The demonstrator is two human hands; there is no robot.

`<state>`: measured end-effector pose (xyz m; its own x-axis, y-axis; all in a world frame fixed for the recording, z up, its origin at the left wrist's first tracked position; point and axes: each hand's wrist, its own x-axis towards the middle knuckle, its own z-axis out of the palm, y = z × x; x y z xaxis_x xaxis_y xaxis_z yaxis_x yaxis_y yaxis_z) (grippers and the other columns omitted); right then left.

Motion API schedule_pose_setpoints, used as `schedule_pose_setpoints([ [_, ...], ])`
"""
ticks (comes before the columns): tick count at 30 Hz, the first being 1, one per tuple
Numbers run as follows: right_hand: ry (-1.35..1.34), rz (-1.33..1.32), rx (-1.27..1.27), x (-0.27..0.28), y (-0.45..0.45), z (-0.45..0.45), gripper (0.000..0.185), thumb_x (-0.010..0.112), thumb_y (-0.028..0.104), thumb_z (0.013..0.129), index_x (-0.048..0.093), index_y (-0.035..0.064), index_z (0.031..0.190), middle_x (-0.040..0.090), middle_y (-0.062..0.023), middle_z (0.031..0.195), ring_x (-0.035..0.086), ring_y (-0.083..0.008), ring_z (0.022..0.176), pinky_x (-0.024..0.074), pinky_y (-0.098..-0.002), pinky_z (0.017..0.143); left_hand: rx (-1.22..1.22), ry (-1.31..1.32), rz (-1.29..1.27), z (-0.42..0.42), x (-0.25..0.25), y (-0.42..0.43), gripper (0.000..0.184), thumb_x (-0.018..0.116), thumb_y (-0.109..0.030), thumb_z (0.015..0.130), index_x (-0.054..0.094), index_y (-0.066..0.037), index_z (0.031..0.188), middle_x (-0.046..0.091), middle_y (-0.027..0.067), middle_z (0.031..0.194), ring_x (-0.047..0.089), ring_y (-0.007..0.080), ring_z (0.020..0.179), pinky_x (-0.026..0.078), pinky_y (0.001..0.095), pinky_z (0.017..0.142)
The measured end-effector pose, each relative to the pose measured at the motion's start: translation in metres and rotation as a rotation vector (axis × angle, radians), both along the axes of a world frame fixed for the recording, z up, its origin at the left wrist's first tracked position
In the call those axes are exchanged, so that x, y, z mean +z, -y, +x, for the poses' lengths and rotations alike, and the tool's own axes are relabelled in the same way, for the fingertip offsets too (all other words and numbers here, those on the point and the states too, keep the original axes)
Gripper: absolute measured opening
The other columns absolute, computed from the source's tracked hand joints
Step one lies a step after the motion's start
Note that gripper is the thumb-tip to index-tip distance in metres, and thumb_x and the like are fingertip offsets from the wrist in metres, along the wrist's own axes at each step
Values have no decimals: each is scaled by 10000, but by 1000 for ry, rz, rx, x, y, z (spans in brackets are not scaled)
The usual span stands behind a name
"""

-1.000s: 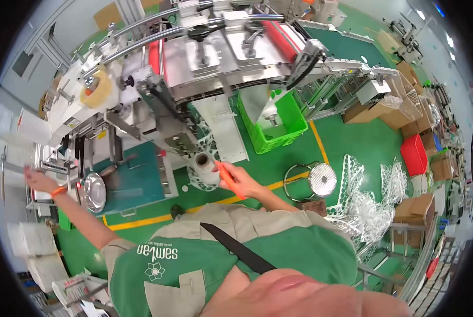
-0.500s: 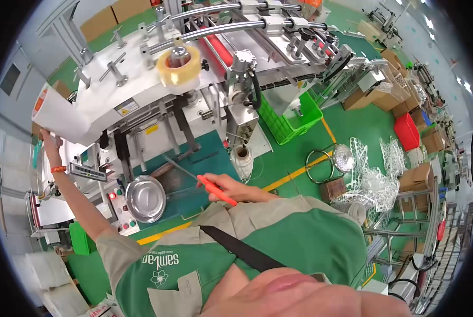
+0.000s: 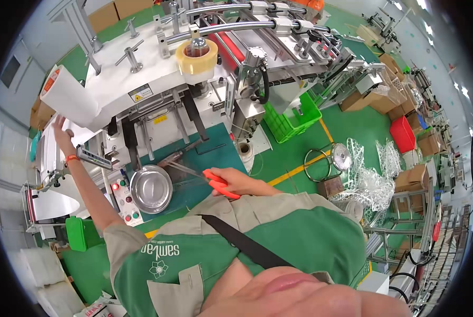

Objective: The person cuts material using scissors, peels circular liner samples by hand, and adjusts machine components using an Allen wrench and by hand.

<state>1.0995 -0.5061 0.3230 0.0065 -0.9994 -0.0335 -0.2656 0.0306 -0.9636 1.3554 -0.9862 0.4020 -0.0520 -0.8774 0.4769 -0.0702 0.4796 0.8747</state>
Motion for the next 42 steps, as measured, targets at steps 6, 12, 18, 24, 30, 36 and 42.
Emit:
schedule_pose_setpoints([
  [6,-430,126,-211,-37,-13,-6,558,668,484,728,534,108,1119,638,-101,898,618,-310,801,471,-373,667,107,-118,-146,16,11,-92,529,211,-440,961,492,-68,1212,605,119,817,336,60,419,238,167,394],
  [12,-594,205,-419,-99,-21,-10,648,659,592,673,554,93,1072,635,-128,887,620,-325,782,492,-413,651,-40,-315,-10,-8,-14,-179,505,259,-426,951,533,-28,1099,465,-13,576,343,50,454,270,153,427],
  [18,-676,73,-569,-167,-9,-9,616,727,456,656,521,51,1072,606,-136,949,600,-323,847,489,-396,701,-721,75,308,-102,-123,-294,486,300,-371,964,619,-5,951,356,-45,477,317,42,425,241,208,402],
  [24,-513,-218,-604,-173,14,-5,597,714,202,685,461,-3,1185,537,-193,1109,515,-354,1041,426,-396,883,-1153,190,501,-133,-171,-376,597,198,-387,983,634,14,913,367,-43,434,288,38,379,206,211,387],
  [30,-187,-365,-662,-100,4,9,373,652,134,768,550,34,1112,547,-135,1136,514,-302,1064,419,-359,891,-940,54,753,-147,-170,-351,646,192,-495,963,596,7,1008,365,-29,419,277,51,338,203,201,341],
  [36,-340,-424,-604,-75,3,14,528,727,200,662,534,64,1134,499,-124,1193,482,-311,1098,391,-392,911,-912,26,782,-153,-176,-355,581,221,-493,961,483,-18,1168,396,-21,451,324,53,359,234,195,352],
  [42,-622,-345,-373,-81,2,10,593,742,224,606,537,128,1154,480,-57,1230,365,-308,1234,301,-454,1002,-966,-63,1016,-160,-190,-355,630,228,-565,931,388,-66,1282,559,70,725,528,143,539,414,256,448],
])
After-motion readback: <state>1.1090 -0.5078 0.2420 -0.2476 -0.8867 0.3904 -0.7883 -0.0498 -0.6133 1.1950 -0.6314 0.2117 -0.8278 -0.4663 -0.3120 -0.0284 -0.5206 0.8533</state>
